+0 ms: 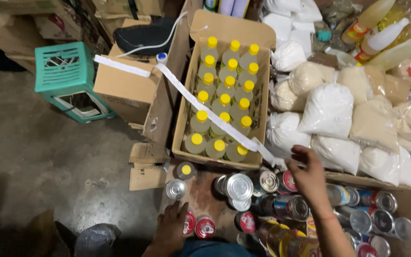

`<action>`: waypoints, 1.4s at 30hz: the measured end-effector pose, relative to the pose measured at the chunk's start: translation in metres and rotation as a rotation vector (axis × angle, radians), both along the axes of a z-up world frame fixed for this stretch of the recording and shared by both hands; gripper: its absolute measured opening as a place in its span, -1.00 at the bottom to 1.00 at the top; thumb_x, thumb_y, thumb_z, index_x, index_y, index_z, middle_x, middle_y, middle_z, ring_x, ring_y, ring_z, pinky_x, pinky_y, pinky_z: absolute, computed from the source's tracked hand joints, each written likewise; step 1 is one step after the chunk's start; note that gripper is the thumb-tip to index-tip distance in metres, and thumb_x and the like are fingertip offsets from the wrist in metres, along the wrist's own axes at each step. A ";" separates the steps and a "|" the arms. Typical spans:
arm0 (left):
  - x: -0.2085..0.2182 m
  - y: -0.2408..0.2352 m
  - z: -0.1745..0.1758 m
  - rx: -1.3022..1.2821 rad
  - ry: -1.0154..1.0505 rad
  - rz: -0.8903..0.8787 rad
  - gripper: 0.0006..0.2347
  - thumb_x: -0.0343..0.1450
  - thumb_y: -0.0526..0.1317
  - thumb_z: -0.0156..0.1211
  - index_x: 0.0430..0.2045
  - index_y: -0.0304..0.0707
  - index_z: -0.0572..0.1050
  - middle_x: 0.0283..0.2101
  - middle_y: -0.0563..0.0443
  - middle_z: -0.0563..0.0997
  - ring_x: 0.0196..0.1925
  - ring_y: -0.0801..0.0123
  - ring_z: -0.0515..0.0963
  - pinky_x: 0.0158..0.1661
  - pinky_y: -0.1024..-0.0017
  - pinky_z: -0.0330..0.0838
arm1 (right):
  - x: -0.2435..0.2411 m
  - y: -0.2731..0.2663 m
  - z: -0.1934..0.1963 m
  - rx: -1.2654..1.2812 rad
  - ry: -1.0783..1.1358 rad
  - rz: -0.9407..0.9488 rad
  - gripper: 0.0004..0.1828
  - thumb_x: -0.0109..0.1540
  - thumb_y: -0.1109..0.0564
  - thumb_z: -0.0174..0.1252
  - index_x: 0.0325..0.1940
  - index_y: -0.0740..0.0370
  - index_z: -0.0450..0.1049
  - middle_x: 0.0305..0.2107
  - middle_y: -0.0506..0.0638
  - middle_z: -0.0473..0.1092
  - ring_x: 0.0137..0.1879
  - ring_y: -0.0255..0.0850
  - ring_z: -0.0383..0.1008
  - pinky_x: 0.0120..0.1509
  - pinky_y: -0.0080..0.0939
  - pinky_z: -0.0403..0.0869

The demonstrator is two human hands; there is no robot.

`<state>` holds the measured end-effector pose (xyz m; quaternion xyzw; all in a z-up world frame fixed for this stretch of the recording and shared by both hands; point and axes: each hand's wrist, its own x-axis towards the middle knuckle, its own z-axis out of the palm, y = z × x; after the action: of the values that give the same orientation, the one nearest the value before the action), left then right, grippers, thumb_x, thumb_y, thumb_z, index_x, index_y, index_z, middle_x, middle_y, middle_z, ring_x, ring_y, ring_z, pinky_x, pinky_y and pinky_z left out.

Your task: Removing stickers and price labels from various canned goods and organizing them in a grocery storage area.

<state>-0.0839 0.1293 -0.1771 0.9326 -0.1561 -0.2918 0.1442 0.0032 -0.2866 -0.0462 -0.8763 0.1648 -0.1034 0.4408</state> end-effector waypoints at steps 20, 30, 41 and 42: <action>-0.040 0.050 -0.061 -1.215 0.624 1.341 -0.55 0.32 -0.18 0.29 0.12 -0.19 0.39 0.01 -0.12 0.58 -0.03 0.10 0.59 -0.06 0.09 0.50 | -0.122 0.003 0.081 0.448 0.096 -0.034 -0.69 0.26 0.26 0.18 0.09 0.40 0.44 -0.10 0.09 0.57 0.05 -0.26 0.56 0.18 -0.28 0.49; -0.066 -0.065 0.035 -1.719 1.211 1.169 -0.40 0.14 -0.04 0.36 0.11 -0.11 0.43 0.11 -0.16 0.59 0.07 0.04 0.60 -0.10 -0.10 0.56 | -0.164 -0.001 0.085 0.312 0.297 -0.029 -0.69 0.24 0.18 0.25 0.06 0.28 0.55 -0.18 0.06 0.64 -0.09 -0.21 0.60 -0.01 -0.22 0.56; -0.083 -0.099 0.112 -0.640 -0.387 0.291 -0.24 -0.06 -0.15 0.65 0.05 -0.25 0.40 0.02 -0.28 0.48 0.08 -0.22 0.45 0.08 0.02 0.37 | -0.197 0.116 -0.026 1.042 0.405 -0.078 -0.46 0.13 0.06 0.31 0.15 0.19 0.36 -0.13 0.10 0.48 -0.08 -0.09 0.57 -0.08 -0.05 0.61; -0.088 -0.098 0.111 -0.686 -0.466 0.256 -0.22 -0.09 -0.16 0.65 0.04 -0.29 0.39 0.04 -0.33 0.45 0.07 -0.26 0.44 0.07 -0.02 0.35 | -0.194 0.123 -0.040 1.217 0.614 -0.167 -0.41 0.11 0.03 0.32 0.18 0.09 0.30 -0.12 0.07 0.45 -0.08 -0.09 0.55 -0.11 -0.03 0.60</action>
<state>-0.1721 0.0314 -0.0656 0.8835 -0.1555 0.0154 0.4417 -0.1912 -0.1640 -0.0865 -0.4465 0.3778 0.2271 0.7787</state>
